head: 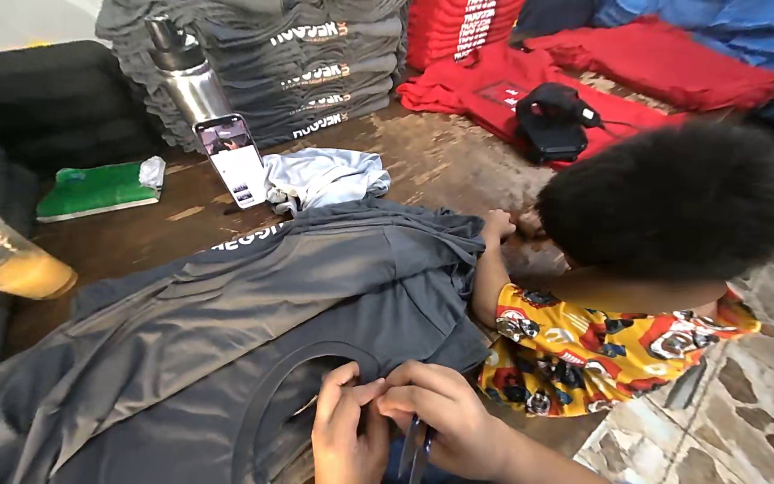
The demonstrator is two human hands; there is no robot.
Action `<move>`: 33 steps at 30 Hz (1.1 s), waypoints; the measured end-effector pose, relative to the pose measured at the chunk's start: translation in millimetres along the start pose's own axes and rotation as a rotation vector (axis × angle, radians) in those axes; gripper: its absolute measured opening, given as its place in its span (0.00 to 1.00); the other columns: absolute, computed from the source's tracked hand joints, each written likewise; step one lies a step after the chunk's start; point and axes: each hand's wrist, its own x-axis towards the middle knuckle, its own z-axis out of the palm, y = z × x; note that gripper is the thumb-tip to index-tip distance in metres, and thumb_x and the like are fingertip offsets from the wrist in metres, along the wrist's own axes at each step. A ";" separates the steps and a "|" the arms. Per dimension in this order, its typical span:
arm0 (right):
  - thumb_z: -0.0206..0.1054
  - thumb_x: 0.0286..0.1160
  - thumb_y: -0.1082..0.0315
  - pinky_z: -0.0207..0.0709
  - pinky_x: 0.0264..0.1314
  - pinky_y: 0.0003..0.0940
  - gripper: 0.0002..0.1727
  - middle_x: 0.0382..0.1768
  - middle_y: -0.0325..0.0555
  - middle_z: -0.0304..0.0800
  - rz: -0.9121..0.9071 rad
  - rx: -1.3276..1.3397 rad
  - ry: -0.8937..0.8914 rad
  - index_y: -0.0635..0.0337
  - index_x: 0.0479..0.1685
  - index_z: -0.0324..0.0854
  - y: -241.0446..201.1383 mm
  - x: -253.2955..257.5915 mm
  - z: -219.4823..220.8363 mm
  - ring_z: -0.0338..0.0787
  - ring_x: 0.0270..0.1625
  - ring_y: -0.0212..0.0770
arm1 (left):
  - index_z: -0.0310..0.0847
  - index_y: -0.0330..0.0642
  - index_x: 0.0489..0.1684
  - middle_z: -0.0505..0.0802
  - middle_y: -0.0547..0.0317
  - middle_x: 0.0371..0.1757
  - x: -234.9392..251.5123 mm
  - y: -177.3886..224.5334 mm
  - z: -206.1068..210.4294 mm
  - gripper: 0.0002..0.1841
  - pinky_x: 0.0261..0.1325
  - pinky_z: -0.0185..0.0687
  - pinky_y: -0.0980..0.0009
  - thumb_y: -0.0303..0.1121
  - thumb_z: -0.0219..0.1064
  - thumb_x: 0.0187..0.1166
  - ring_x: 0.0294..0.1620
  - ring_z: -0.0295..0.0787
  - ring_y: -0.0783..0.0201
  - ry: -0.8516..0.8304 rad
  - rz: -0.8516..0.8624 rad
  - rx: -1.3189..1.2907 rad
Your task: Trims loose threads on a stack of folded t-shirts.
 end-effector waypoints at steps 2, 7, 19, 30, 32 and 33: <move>0.66 0.81 0.69 0.80 0.43 0.16 0.05 0.39 0.45 0.83 0.087 0.002 0.027 0.60 0.47 0.80 2.5 -0.9 -4.2 0.84 0.40 0.30 | 0.85 0.43 0.37 0.87 0.63 0.50 -1.3 -1.5 -0.3 0.02 0.60 0.79 0.89 0.31 0.70 0.77 0.56 0.83 0.81 0.024 -0.054 -0.092; 0.70 0.80 0.53 0.76 0.45 0.13 0.19 0.38 0.46 0.83 0.239 -0.047 -0.039 0.64 0.45 0.79 23.1 -6.4 -29.3 0.82 0.41 0.25 | 0.88 0.52 0.43 0.87 0.72 0.59 1.5 1.2 -15.0 0.03 0.60 0.81 0.86 0.36 0.69 0.82 0.61 0.82 0.81 -0.004 -0.186 -0.387; 0.64 0.83 0.49 0.79 0.38 0.25 0.17 0.26 0.40 0.86 0.038 -0.356 -0.094 0.54 0.38 0.81 31.9 -13.9 -18.6 0.86 0.32 0.34 | 0.88 0.53 0.43 0.83 0.68 0.68 3.6 4.3 -22.5 0.02 0.68 0.80 0.81 0.36 0.72 0.80 0.67 0.80 0.77 -0.083 -0.121 -0.426; 0.67 0.81 0.51 0.68 0.31 0.09 0.18 0.24 0.34 0.76 0.270 0.067 -0.041 0.58 0.37 0.75 20.7 0.7 -25.4 0.74 0.27 0.16 | 0.91 0.38 0.33 0.87 0.38 0.70 -4.2 31.7 -32.2 0.05 0.73 0.82 0.67 0.31 0.77 0.73 0.70 0.86 0.61 -0.399 -0.313 -0.158; 0.69 0.78 0.43 0.65 0.24 0.15 0.25 0.21 0.31 0.72 0.390 0.100 -0.170 0.58 0.36 0.74 22.3 8.9 -18.0 0.70 0.22 0.20 | 0.94 0.43 0.32 0.92 0.39 0.59 -6.0 44.3 -29.8 0.03 0.70 0.79 0.56 0.31 0.75 0.71 0.63 0.89 0.51 -0.517 -0.236 0.060; 0.70 0.74 0.39 0.68 0.23 0.22 0.28 0.20 0.32 0.72 0.463 0.066 -0.290 0.58 0.38 0.75 23.9 14.0 -14.5 0.71 0.22 0.25 | 0.94 0.45 0.31 0.93 0.43 0.52 -8.0 46.9 -27.7 0.04 0.69 0.78 0.52 0.32 0.73 0.72 0.59 0.89 0.50 -0.562 -0.176 0.157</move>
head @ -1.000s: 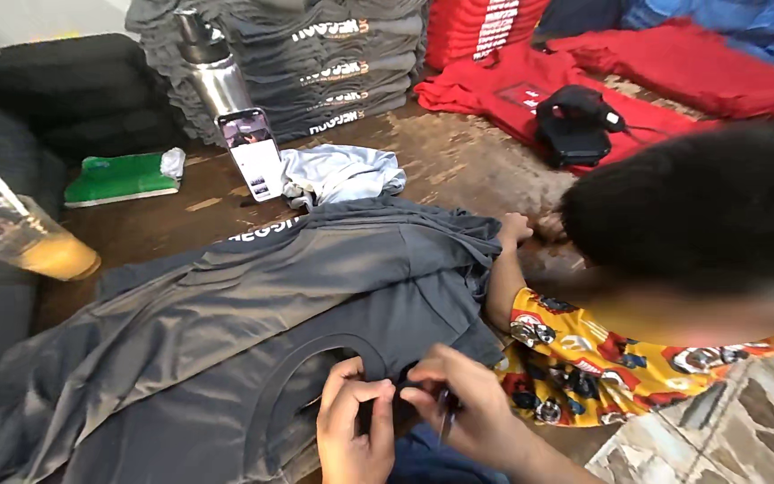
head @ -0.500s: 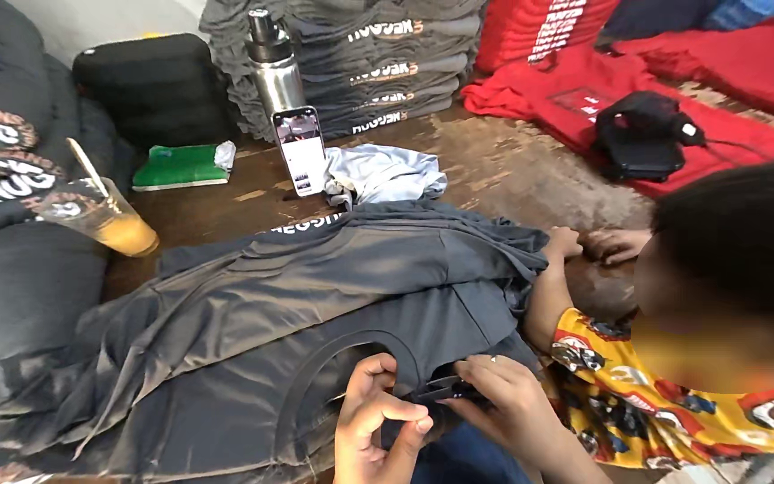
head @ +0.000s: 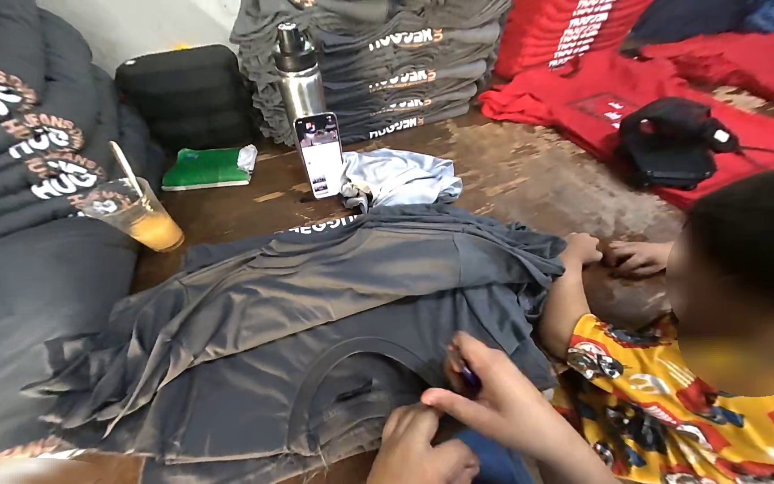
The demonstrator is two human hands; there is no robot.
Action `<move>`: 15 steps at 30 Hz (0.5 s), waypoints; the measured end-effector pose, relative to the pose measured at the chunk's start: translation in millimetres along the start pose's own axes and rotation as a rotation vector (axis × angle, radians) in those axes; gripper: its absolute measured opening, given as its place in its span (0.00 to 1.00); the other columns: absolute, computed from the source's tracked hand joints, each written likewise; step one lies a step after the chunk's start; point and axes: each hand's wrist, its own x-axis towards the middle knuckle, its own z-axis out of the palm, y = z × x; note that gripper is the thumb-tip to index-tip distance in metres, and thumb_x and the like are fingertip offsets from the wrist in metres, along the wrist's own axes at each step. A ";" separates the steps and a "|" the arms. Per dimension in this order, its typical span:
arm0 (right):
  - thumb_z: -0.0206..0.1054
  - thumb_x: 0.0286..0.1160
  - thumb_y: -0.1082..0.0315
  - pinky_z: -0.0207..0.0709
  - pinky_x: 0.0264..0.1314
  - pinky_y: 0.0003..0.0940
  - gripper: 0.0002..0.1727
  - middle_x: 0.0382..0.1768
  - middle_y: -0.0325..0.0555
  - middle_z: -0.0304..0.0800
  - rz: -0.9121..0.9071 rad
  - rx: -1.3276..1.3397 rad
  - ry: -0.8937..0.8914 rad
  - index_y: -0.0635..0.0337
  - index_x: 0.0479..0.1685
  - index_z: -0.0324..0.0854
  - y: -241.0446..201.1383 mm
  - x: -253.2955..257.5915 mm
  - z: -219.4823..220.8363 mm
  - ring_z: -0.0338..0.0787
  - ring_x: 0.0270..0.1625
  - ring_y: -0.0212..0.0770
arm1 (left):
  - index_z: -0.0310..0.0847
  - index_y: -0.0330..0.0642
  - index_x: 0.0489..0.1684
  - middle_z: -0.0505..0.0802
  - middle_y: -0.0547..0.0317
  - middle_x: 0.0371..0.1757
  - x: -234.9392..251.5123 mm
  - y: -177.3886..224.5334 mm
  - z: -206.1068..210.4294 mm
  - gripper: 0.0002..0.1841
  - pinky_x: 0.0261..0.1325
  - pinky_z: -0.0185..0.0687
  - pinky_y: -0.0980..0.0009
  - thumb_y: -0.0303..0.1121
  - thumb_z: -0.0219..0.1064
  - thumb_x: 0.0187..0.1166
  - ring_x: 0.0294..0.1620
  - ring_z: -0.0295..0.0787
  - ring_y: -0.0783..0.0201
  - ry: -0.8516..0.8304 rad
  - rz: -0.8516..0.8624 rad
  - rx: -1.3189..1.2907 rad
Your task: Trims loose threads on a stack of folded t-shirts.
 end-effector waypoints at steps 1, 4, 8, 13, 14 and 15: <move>0.71 0.71 0.39 0.71 0.25 0.29 0.28 0.21 0.35 0.74 0.074 -0.055 -0.116 0.59 0.39 0.77 -0.2 7.1 0.9 0.74 0.23 0.31 | 0.94 0.46 0.31 0.95 0.45 0.49 -1.4 1.3 2.4 0.05 0.69 0.78 0.49 0.33 0.72 0.74 0.59 0.91 0.48 -0.034 0.025 0.099; 0.69 0.69 0.56 0.73 0.29 0.40 0.16 0.22 0.42 0.77 0.140 -0.157 -0.334 0.60 0.40 0.78 -0.2 22.1 -2.3 0.80 0.27 0.41 | 0.94 0.47 0.32 0.96 0.49 0.53 -4.3 -6.4 11.7 0.07 0.70 0.81 0.51 0.32 0.68 0.77 0.65 0.91 0.50 -0.020 0.090 0.254; 0.65 0.67 0.66 0.70 0.25 0.22 0.07 0.21 0.37 0.76 -0.063 -0.066 -0.090 0.60 0.35 0.76 9.0 8.7 3.5 0.76 0.24 0.27 | 0.93 0.48 0.32 0.97 0.61 0.43 -0.8 -33.6 20.7 0.08 0.66 0.84 0.69 0.29 0.66 0.76 0.56 0.93 0.63 0.240 0.212 0.254; 0.70 0.69 0.72 0.74 0.36 0.11 0.10 0.32 0.26 0.81 -0.058 0.505 0.307 0.51 0.40 0.73 12.9 1.6 19.2 0.79 0.33 0.16 | 0.89 0.38 0.38 0.97 0.60 0.43 6.2 -40.7 20.8 0.03 0.57 0.89 0.80 0.25 0.70 0.77 0.49 0.94 0.75 0.509 0.079 -0.195; 0.71 0.70 0.73 0.75 0.37 0.12 0.11 0.32 0.25 0.82 -0.039 0.615 0.330 0.48 0.41 0.73 11.0 2.4 22.2 0.80 0.34 0.17 | 0.89 0.38 0.39 0.96 0.60 0.43 7.3 -40.5 21.8 0.02 0.53 0.91 0.80 0.25 0.70 0.77 0.46 0.94 0.76 0.551 0.028 -0.280; 0.72 0.72 0.72 0.76 0.37 0.13 0.11 0.32 0.25 0.82 -0.022 0.734 0.337 0.47 0.41 0.73 9.6 3.4 25.9 0.80 0.34 0.18 | 0.89 0.36 0.43 0.96 0.60 0.45 8.4 -39.7 22.3 0.04 0.50 0.92 0.78 0.25 0.72 0.76 0.45 0.94 0.75 0.580 -0.022 -0.365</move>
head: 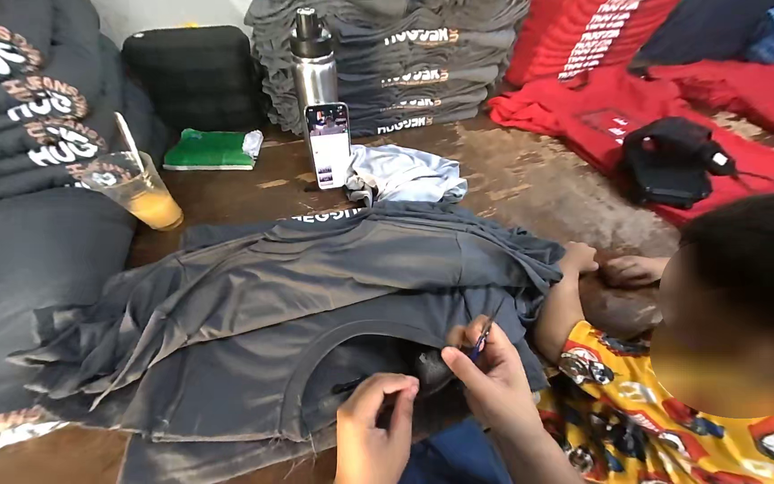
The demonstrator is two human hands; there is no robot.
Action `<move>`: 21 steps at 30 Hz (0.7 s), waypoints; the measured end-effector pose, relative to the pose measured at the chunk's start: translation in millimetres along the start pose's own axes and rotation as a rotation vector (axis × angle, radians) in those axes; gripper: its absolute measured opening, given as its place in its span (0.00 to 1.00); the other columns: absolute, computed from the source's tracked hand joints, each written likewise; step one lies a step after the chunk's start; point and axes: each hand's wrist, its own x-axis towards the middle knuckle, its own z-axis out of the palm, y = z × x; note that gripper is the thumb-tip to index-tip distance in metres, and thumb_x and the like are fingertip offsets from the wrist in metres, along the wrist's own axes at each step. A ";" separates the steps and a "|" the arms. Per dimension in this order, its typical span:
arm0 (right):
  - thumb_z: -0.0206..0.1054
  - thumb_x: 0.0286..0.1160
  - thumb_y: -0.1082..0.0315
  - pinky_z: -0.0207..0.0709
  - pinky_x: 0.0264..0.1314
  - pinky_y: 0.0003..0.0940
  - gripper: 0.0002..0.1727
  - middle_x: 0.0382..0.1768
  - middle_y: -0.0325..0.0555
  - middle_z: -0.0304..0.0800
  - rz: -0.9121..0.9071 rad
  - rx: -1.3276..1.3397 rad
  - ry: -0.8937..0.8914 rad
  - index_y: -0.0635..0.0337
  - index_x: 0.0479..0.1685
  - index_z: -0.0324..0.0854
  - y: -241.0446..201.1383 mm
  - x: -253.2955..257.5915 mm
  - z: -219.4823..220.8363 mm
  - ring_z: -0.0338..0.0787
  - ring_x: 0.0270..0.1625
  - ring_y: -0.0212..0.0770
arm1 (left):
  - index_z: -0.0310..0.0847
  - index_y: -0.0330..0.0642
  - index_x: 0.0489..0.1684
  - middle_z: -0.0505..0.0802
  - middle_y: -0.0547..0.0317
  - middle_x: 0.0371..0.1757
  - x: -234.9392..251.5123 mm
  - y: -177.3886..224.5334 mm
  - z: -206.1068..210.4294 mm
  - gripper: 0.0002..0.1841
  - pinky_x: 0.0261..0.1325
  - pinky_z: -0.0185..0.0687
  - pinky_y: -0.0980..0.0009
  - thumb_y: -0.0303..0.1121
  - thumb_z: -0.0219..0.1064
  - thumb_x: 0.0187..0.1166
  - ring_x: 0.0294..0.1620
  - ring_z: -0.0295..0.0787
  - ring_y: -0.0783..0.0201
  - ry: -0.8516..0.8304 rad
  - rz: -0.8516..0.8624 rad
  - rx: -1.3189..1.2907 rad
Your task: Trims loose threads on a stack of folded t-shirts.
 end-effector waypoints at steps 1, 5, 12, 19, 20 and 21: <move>0.72 0.72 0.72 0.77 0.38 0.15 0.11 0.31 0.25 0.81 0.038 0.106 0.015 0.46 0.41 0.74 1.7 -1.0 4.3 0.81 0.34 0.19 | 0.87 0.34 0.48 0.95 0.59 0.49 1.3 1.8 0.6 0.09 0.49 0.94 0.77 0.26 0.75 0.73 0.45 0.95 0.75 0.015 -0.054 -0.055; 0.74 0.72 0.70 0.80 0.40 0.18 0.11 0.31 0.26 0.80 0.153 0.310 0.036 0.46 0.40 0.75 4.1 -7.9 19.0 0.82 0.34 0.21 | 0.87 0.33 0.57 0.92 0.55 0.59 9.4 1.0 5.9 0.23 0.50 0.91 0.79 0.35 0.84 0.66 0.49 0.91 0.75 0.013 -0.014 -0.019; 0.74 0.73 0.69 0.81 0.40 0.18 0.11 0.32 0.27 0.82 0.163 0.334 0.027 0.46 0.42 0.75 8.1 -11.1 14.9 0.83 0.35 0.20 | 0.90 0.40 0.37 0.97 0.61 0.44 12.5 -0.6 2.3 0.03 0.53 0.92 0.78 0.25 0.77 0.71 0.49 0.95 0.73 -0.003 0.011 -0.064; 0.74 0.74 0.69 0.80 0.43 0.17 0.11 0.33 0.27 0.82 0.113 0.308 0.041 0.44 0.43 0.75 13.1 -12.8 14.1 0.83 0.38 0.20 | 0.82 0.44 0.45 0.95 0.67 0.43 9.2 14.6 -12.8 0.06 0.45 0.93 0.76 0.22 0.68 0.79 0.39 0.94 0.73 0.098 -0.234 -0.236; 0.74 0.74 0.69 0.80 0.41 0.17 0.11 0.33 0.27 0.82 0.114 0.316 0.050 0.44 0.43 0.75 12.8 -12.6 14.4 0.83 0.37 0.20 | 0.81 0.43 0.47 0.94 0.67 0.43 9.4 16.2 -12.7 0.06 0.46 0.94 0.75 0.22 0.66 0.80 0.40 0.94 0.72 0.112 -0.249 -0.237; 0.74 0.74 0.69 0.80 0.40 0.17 0.11 0.33 0.28 0.82 0.118 0.322 0.058 0.44 0.42 0.75 12.4 -12.5 14.5 0.83 0.36 0.21 | 0.79 0.42 0.50 0.94 0.66 0.44 9.5 17.3 -12.5 0.07 0.47 0.94 0.74 0.22 0.65 0.80 0.41 0.95 0.71 0.112 -0.263 -0.250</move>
